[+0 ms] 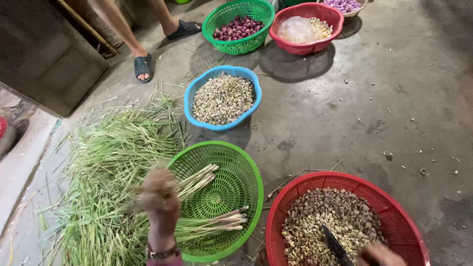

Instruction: Cutting lemongrass stalks into small pieces using scissors into a basket

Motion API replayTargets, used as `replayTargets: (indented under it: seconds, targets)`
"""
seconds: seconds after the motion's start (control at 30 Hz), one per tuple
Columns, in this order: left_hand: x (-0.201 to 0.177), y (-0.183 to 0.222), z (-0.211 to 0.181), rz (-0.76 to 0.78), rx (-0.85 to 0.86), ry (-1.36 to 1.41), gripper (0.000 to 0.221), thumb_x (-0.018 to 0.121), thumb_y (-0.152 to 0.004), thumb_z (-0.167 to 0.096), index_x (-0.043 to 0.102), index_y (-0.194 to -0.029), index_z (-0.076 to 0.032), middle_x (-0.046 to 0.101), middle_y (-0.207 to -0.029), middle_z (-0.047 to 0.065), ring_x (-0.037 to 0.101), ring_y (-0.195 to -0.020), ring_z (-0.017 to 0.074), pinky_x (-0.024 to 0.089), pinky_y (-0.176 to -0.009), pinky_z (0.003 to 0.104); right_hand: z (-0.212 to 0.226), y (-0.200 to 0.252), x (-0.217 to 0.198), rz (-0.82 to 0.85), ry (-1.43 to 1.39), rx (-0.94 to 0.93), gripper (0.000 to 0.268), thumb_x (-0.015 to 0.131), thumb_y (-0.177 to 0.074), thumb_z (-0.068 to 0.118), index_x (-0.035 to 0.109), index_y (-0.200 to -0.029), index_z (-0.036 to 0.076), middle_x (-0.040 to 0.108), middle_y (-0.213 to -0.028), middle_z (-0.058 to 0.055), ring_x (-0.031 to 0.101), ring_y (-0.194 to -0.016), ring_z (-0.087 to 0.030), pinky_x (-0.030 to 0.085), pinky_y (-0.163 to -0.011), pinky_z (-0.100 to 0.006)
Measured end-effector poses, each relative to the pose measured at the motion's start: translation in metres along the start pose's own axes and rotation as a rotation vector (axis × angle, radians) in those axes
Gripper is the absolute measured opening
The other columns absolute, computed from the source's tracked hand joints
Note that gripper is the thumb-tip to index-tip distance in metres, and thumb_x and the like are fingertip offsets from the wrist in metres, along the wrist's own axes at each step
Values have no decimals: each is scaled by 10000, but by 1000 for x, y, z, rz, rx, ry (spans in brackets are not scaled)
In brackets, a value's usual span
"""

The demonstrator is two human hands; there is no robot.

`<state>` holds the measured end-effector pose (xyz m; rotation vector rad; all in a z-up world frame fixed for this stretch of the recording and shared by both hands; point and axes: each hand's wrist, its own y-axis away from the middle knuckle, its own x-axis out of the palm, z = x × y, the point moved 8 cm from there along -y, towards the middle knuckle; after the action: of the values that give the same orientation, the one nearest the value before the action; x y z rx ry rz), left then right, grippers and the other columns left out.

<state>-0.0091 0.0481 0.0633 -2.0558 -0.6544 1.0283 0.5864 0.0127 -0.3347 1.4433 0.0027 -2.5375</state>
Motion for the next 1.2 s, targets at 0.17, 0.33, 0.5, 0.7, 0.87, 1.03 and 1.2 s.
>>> replayTargets:
  seconds: [0.17, 0.33, 0.5, 0.7, 0.87, 1.03, 1.2]
  targets:
    - [87, 21, -128, 575, 390, -485, 166, 663, -928, -75, 646, -764, -98, 592, -597, 45, 516, -507, 115, 512, -516, 267, 289, -28, -221, -14, -386, -188, 585, 739, -749, 429, 663, -1226, 99, 705, -1238, -74, 680, -1190, -216, 529, -1010, -421]
    - [136, 92, -203, 815, 635, -143, 113, 642, -946, -156, 629, -851, -96, 653, -819, 90, 554, -728, 222, 448, -785, 364, 334, -33, -94, 417, -243, -360, 1132, 981, -767, 265, 219, -1576, 50, 329, -1604, -206, 342, -1507, -293, 281, -1225, -442]
    - [130, 42, -177, 642, 509, -110, 190, 705, -941, -102, 675, -1123, -58, 640, -1204, 79, 588, -1192, 241, 492, -1041, 385, 275, -29, -44, 671, -688, 461, 144, 664, -906, -28, 673, -1039, 26, 675, -798, -77, 637, -594, -160, 504, -486, -236]
    - [156, 267, 132, 1386, -33, -684, 1358, 907, -781, -565, -6, -1620, -10, 195, -1631, 296, 204, -1495, 483, 185, -1221, 566, 169, -43, -52, 389, -789, 604, 272, 763, -916, -3, 798, -1186, -13, 774, -769, -218, 535, -519, -241, 355, -478, -319]
    - [163, 343, 173, 1239, -22, -714, 413, 650, -868, -252, 482, -1210, -92, 651, -916, 112, 693, -747, 336, 530, -677, 475, 150, -26, -13, 466, -750, 561, 339, 737, -877, -39, 776, -1209, 17, 828, -1027, -161, 761, -892, -255, 573, -802, -354]
    - [147, 303, 170, 1300, -225, -653, 148, 465, -1044, -228, 551, -1110, -128, 603, -725, -11, 603, -605, 180, 567, -579, 364, 142, -25, -10, 468, -728, 473, 307, 798, -851, 9, 792, -1156, 50, 849, -1026, -106, 798, -944, -212, 594, -865, -344]
    - [130, 235, 160, 1094, -221, -791, 153, 503, -952, -164, 489, -1094, -109, 697, -865, 98, 705, -733, 306, 563, -650, 446, 155, -26, -10, 485, -737, 457, 279, 816, -860, 24, 788, -1138, 40, 811, -898, -145, 774, -807, -238, 540, -748, -346]
